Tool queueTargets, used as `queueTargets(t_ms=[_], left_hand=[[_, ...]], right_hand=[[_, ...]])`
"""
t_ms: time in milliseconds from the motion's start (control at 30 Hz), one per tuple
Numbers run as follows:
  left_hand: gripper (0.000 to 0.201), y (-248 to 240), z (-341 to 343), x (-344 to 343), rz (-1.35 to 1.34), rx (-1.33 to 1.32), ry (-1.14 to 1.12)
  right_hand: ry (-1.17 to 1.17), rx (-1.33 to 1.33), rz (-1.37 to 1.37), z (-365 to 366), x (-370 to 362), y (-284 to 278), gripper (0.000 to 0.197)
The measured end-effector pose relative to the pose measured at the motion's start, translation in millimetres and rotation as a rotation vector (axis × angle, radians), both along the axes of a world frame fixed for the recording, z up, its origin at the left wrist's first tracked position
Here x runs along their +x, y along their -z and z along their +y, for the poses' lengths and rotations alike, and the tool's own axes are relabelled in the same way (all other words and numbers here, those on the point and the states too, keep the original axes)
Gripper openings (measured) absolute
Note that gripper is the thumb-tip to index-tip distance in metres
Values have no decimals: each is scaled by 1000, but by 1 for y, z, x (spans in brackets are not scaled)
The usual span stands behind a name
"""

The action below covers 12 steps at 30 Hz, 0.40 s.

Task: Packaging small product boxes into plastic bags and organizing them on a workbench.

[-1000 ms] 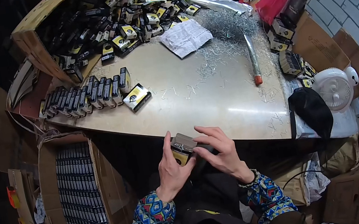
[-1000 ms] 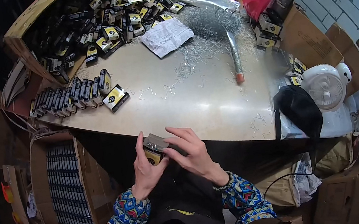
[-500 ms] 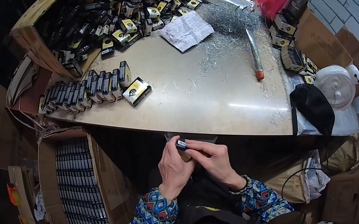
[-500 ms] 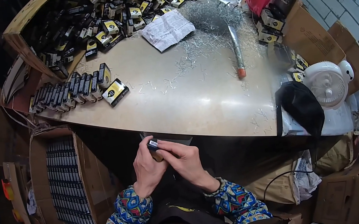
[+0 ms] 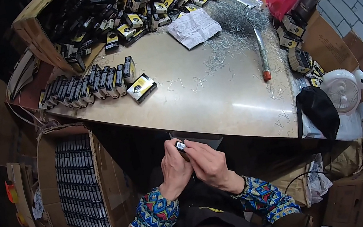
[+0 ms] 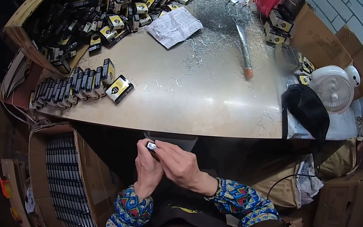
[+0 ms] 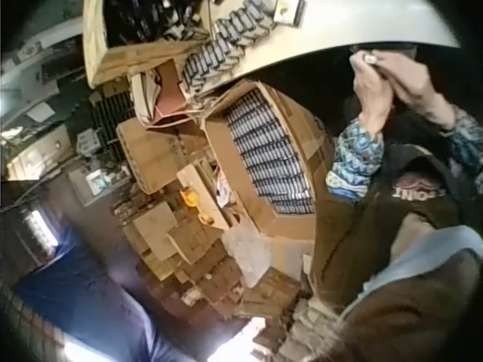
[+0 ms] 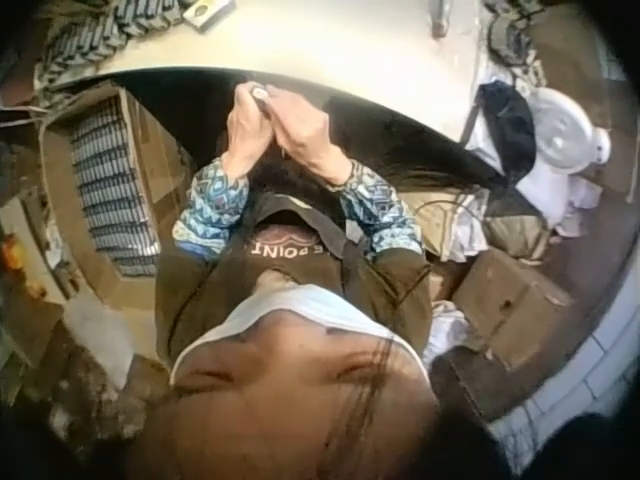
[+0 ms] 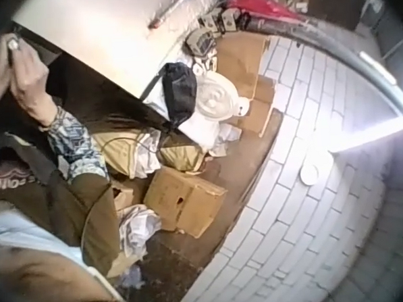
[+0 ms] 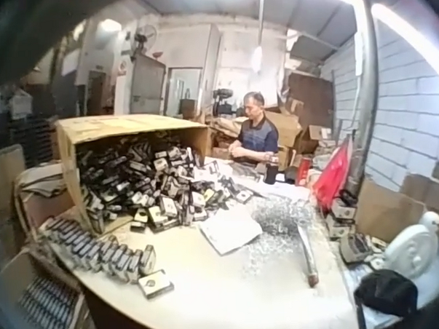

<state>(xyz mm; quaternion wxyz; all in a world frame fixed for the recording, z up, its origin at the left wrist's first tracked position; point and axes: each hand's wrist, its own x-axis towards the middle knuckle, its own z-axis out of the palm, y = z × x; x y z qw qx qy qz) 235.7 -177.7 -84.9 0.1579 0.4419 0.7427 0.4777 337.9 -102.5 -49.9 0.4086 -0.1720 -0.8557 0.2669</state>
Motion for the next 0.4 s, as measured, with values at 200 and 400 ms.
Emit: queueTargets(t_ms=[200,400], left_hand=[[55,-12,-1,-40,-77,44,-25],[58,-18,-14,-105,-186,-50,-124]], right_hand=[[-102,-116,-91,50,-61,-6,20],[-15,-43,-837,108,-177,-31,75]])
